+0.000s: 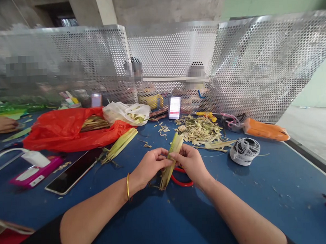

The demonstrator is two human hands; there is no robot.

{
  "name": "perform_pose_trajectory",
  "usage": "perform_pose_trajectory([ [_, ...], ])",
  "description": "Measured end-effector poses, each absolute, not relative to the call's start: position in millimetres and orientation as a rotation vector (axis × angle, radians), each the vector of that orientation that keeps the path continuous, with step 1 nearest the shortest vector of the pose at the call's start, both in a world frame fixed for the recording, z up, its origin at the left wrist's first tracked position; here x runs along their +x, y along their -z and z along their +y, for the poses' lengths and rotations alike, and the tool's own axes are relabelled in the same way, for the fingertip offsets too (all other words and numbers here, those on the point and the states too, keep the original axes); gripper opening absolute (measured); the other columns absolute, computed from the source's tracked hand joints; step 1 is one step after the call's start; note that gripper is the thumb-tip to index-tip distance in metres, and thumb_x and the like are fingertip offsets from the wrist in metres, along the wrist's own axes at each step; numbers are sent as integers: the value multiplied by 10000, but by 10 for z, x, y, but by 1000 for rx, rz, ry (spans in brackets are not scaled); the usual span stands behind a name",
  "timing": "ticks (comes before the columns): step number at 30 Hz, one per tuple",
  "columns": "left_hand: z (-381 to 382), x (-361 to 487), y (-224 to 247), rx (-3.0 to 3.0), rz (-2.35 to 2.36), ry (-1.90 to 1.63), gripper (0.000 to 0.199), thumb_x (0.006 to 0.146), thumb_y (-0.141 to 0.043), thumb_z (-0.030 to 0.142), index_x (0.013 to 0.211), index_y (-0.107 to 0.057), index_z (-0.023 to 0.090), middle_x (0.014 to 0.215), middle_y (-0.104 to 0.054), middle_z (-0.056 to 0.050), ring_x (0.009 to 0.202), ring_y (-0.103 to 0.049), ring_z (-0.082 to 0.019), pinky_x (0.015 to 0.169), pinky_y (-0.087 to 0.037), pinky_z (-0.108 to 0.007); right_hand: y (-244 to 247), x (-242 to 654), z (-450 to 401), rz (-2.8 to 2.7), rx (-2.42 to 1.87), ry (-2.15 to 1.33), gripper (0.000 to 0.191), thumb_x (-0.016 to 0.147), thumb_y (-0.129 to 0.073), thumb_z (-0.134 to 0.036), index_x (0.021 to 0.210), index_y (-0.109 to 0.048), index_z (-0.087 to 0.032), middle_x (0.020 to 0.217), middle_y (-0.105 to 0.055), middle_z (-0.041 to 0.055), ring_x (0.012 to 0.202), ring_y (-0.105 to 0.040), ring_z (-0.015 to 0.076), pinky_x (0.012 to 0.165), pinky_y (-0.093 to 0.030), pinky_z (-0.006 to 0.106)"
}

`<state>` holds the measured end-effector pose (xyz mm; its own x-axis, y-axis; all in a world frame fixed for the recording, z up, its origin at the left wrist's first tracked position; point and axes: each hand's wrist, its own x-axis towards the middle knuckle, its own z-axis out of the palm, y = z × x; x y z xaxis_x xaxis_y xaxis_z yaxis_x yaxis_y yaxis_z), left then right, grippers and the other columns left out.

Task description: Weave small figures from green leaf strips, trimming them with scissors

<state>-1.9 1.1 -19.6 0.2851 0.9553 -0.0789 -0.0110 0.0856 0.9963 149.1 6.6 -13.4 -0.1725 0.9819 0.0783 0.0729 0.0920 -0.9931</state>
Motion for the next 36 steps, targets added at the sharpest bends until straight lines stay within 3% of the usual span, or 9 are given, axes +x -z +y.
perform_pose_trajectory([
  [4, 8, -18, 203, 1280, 1011, -1014, 80, 762, -605, 230, 780, -600, 152, 683, -639, -14, 632, -573, -125, 593, -425, -222, 184, 1494, 79, -1462, -1120, -1135, 252, 712, -687, -395, 764, -568, -179, 635, -584, -20, 580, -526, 133, 551, -436, 257],
  [8, 13, -23, 219, 1196, 1042, -1034, 119, 746, -633, 273, 753, -623, 155, 672, -603, 11, 607, -537, -108, 594, -424, -226, 226, 1502, 52, -1586, -1172, -828, 264, 778, -614, -328, 993, -547, -190, 698, -591, -20, 612, -540, 142, 558, -427, 252],
  [12, 19, -26, 197, 962, 998, -940, 193, 697, -702, 325, 738, -619, 157, 634, -584, 25, 546, -524, -89, 571, -430, -229, 189, 1528, -1, -1772, -1295, -444, 613, 827, -546, -261, 1393, -315, -211, 664, -554, -46, 567, -517, 138, 568, -404, 255],
  [14, 25, -26, 193, 928, 997, -929, 239, 674, -729, 356, 752, -628, 154, 651, -601, 14, 546, -535, -89, 555, -425, -224, 177, 1543, -15, -1856, -1310, -324, 671, 851, -512, -257, 1457, -225, -236, 705, -572, -28, 585, -530, 144, 592, -411, 262],
  [16, 33, -27, 197, 925, 1002, -944, 271, 663, -739, 362, 807, -637, 155, 687, -623, 2, 567, -555, -97, 550, -428, -222, 179, 1556, -16, -1929, -1307, -241, 573, 871, -485, -272, 1419, -319, -259, 750, -598, -3, 630, -554, 158, 620, -417, 269],
  [19, 49, -35, 212, 955, 1029, -1008, 254, 674, -728, 324, 835, -621, 160, 687, -618, 11, 575, -552, -92, 554, -429, -214, 191, 1561, -6, -1984, -1311, -223, 297, 883, -471, -295, 1165, -556, -255, 774, -615, 20, 680, -569, 171, 632, -415, 266],
  [22, 68, -52, 230, 1025, 1040, -1035, 198, 687, -710, 299, 768, -602, 155, 655, -584, 28, 567, -518, -72, 553, -404, -194, 189, 1546, 2, -1923, -1340, -361, 169, 852, -508, -294, 983, -593, -228, 719, -603, 8, 633, -549, 159, 598, -406, 254],
  [31, 49, -51, 215, 1146, 1013, -991, 340, 737, -649, 476, 821, -614, 149, 646, -545, 36, 559, -468, -77, 529, -354, -201, 222, 1493, 5, -1566, -1255, -755, 282, 769, -565, -328, 966, -687, -166, 707, -607, 20, 598, -511, 148, 571, -440, 261],
  [36, 37, -39, 196, 1287, 1050, -1018, 333, 580, -794, 322, 783, -594, 149, 686, -592, 24, 650, -533, -109, 614, -420, -221, 237, 1481, 10, -1602, -1242, -797, 278, 763, -566, -310, 966, -703, -177, 858, -663, 56, 722, -592, 180, 676, -492, 300],
])
